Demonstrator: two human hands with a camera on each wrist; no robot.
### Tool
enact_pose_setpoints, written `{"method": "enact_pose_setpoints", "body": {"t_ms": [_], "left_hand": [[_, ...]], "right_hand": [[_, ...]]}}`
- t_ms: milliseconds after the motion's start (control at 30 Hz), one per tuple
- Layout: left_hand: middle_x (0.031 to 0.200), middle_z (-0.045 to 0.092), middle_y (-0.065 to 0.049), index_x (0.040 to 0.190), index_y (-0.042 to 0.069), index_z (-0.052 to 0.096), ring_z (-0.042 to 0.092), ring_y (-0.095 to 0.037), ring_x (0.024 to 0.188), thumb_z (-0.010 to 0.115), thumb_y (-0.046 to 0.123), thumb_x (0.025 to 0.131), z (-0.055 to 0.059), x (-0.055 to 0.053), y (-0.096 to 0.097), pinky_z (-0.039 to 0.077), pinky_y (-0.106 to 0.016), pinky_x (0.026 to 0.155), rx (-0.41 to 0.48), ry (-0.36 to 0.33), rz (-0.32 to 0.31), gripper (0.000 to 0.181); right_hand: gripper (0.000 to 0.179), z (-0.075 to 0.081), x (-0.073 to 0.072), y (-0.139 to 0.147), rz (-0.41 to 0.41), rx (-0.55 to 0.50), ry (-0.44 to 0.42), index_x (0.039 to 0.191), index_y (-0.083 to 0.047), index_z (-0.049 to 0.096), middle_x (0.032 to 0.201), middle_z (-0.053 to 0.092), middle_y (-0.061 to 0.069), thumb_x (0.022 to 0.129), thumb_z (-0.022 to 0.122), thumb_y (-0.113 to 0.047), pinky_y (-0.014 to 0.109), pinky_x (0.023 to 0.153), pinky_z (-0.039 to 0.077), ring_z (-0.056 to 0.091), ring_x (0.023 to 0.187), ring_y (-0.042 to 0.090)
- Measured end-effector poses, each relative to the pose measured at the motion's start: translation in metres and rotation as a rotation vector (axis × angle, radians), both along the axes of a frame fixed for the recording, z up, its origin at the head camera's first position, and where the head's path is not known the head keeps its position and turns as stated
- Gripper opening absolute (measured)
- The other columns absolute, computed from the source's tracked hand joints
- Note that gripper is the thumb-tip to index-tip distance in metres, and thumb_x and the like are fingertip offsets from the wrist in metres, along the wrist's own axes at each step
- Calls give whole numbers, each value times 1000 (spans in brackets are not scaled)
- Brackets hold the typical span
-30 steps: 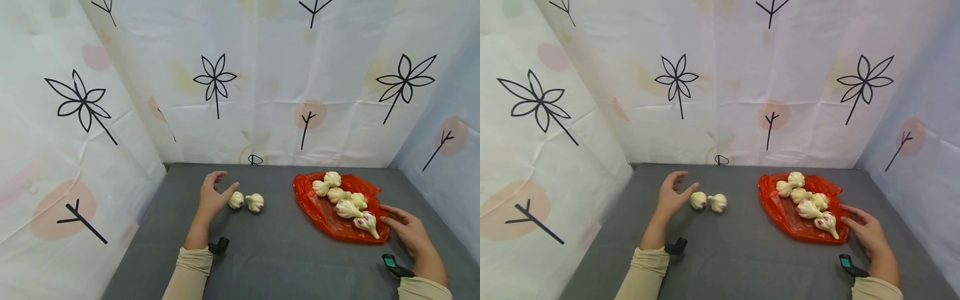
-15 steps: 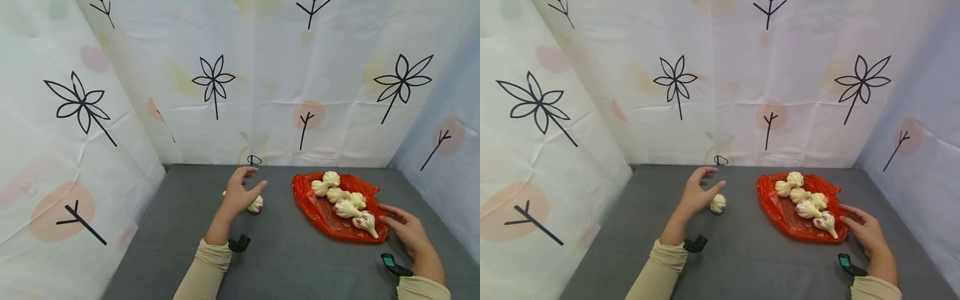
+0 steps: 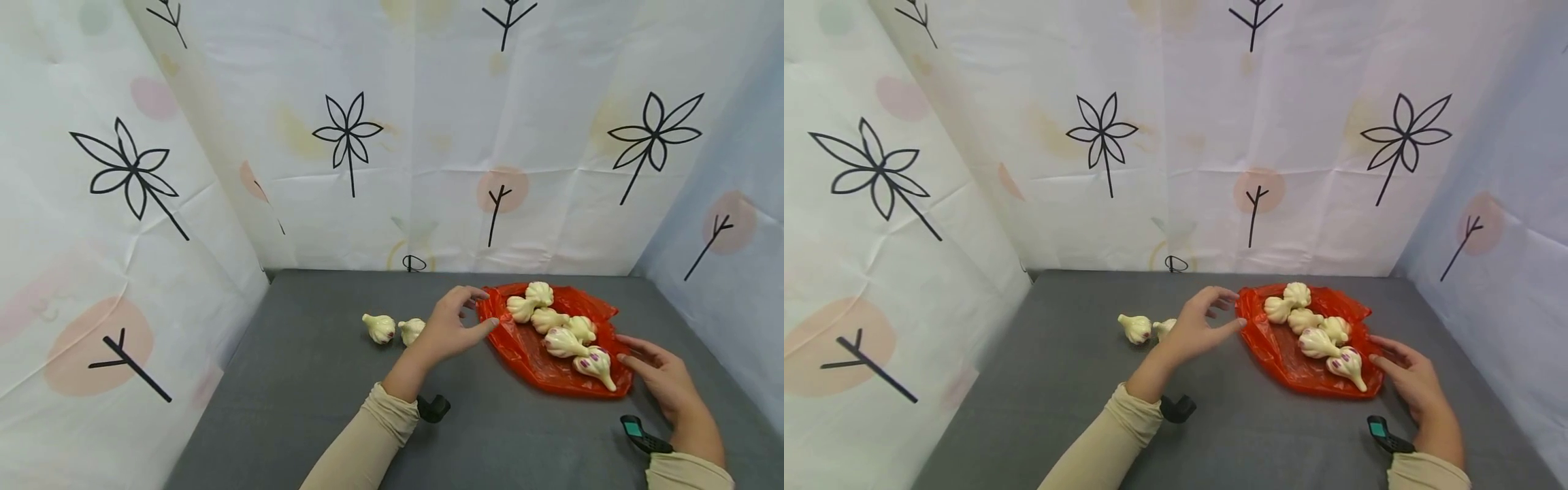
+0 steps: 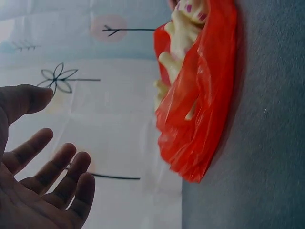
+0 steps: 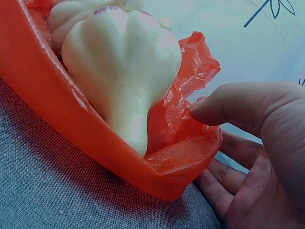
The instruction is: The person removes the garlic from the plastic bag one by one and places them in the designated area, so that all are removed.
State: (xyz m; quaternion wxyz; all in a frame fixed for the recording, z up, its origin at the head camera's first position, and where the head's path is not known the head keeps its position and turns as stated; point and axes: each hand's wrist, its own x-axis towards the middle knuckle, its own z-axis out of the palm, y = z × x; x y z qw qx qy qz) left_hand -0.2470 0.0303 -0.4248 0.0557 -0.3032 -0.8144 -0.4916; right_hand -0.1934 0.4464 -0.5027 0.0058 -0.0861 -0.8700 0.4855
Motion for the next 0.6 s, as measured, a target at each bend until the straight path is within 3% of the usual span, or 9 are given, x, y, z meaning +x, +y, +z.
{"method": "enact_pose_setpoints", "body": {"t_ms": [167,367,600], "left_hand": [[124,63,-1,131,16,66,59,-10,107,75,29,99,-1,1,19,54,-22,88,-37,1,-54,36],[131,65,-1,133,15,64,63,-22,119,74,27,99,-5,1,38,55,-28,100,-74,37,-103,38],[127,65,-2,131,11,64,61,-14,116,73,24,99,-6,1,58,51,-18,102,-136,111,-157,35]], "right_hand": [[52,2,0,-2,-7,-2,0,154,-25,58,109,39,-47,106,65,-44,3,75,39,35,102,-22],[53,2,1,-2,-10,2,-13,155,-24,57,109,38,-46,106,65,-43,3,75,39,34,102,-22],[55,1,0,-1,-6,9,-6,155,-22,57,110,39,-45,106,65,-45,3,75,39,35,102,-21]]}}
